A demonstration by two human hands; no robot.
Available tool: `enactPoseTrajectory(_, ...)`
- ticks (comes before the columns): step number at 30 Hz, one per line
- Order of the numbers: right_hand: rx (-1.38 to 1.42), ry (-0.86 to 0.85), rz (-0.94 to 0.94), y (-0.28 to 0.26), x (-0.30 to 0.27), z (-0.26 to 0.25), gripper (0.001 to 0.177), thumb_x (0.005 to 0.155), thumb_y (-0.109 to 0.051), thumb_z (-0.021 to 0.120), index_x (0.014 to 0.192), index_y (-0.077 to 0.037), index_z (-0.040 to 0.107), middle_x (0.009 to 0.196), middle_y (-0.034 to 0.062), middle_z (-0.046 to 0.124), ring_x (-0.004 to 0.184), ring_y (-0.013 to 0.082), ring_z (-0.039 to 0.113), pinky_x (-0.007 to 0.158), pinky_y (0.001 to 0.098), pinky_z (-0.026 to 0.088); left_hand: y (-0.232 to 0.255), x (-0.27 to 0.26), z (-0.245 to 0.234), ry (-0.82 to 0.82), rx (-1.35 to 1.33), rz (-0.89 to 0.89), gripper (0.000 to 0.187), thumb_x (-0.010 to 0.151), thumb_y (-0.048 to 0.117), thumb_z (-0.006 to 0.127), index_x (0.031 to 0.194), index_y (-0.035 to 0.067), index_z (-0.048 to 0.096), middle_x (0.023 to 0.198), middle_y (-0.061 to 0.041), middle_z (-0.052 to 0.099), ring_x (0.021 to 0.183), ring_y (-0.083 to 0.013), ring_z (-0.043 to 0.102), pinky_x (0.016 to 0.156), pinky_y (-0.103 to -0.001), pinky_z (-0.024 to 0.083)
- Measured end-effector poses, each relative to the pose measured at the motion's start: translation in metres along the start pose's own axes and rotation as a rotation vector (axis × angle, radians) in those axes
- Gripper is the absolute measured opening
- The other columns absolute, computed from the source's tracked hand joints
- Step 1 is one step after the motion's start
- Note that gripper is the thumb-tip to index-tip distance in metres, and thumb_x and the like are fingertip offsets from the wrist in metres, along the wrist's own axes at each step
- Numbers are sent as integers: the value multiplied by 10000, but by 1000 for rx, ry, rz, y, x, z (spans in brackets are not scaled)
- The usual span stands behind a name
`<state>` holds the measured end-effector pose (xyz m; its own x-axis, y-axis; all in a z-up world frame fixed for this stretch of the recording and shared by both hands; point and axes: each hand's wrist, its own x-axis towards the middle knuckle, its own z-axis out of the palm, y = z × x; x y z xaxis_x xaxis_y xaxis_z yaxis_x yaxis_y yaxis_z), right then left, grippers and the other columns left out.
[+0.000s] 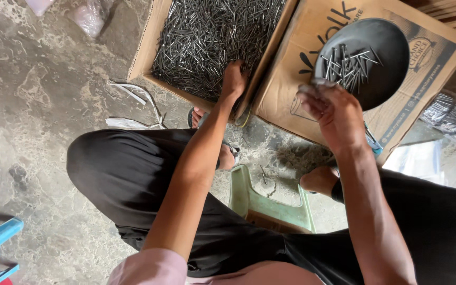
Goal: The person sits on a low stool and repeatedly picks up handfuls of nails from a cardboard box, transferring them into a black bowl placed on another box. The person uses both hands to scoop and move the nails.
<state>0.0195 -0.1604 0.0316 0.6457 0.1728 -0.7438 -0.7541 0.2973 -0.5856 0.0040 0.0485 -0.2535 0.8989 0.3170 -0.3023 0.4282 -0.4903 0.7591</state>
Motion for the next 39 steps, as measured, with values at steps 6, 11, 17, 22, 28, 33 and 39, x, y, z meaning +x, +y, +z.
enactPoseTrajectory(6, -283, -124, -12, 13, 7, 7, 122, 883, -72, 497, 971, 1, 540, 933, 196, 669, 793, 244, 674, 670, 256, 523, -28, 48, 43, 82, -99, 59, 345, 680, -7, 610, 1020, 49, 594, 995, -189, 565, 874, -263, 576, 807, -346, 448)
enactPoseTrajectory(11, -364, -96, 43, 17, 14, 7, 134, 873, -60, 501, 971, 12, 559, 916, 178, 677, 784, 219, 672, 683, 252, 519, 27, 48, 23, 78, -738, -432, 176, 779, 101, 422, 847, 42, 573, 826, -154, 534, 737, -231, 501, 656, -346, 389)
enactPoseTrajectory(17, -417, -143, 11, 22, 16, -2, 153, 861, -63, 510, 983, 19, 550, 942, 179, 675, 820, 235, 679, 696, 273, 546, 95, 11, -31, 30, -607, -580, 201, 769, 188, 392, 649, 94, 523, 591, -68, 499, 552, -174, 449, 529, -339, 296)
enactPoseTrajectory(22, -481, -150, 27, 12, -4, 6, 181, 859, -88, 517, 1004, 12, 555, 958, 167, 679, 847, 224, 680, 733, 274, 534, 73, 0, -23, 132, -618, -591, 253, 820, 157, 337, 580, 171, 416, 511, 22, 362, 462, -103, 317, 447, -308, 234)
enactPoseTrajectory(28, -451, -209, -9, 20, -14, -1, 190, 858, -83, 528, 1002, 37, 560, 941, 196, 667, 861, 261, 676, 769, 305, 559, 33, 7, -13, 257, -61, -58, 87, 799, -15, 568, 849, -16, 640, 756, -135, 670, 599, -207, 650, 476, -294, 547)
enactPoseTrajectory(33, -430, -243, -163, 30, -5, -12, 155, 841, -57, 526, 960, 38, 556, 919, 204, 659, 851, 274, 678, 751, 322, 575, 99, -12, -45, 262, -602, 15, 82, 803, -29, 605, 878, -62, 613, 761, -188, 674, 546, -212, 692, 469, -208, 624)
enactPoseTrajectory(39, -362, -203, -308, -2, -40, 10, 503, 869, -387, 391, 1195, -14, 480, 1173, 187, 574, 1111, 279, 584, 994, 368, 469, 225, -84, -99, -295, -371, 520, 78, 779, 39, 620, 827, 100, 615, 807, -42, 652, 732, -145, 630, 710, -266, 527)
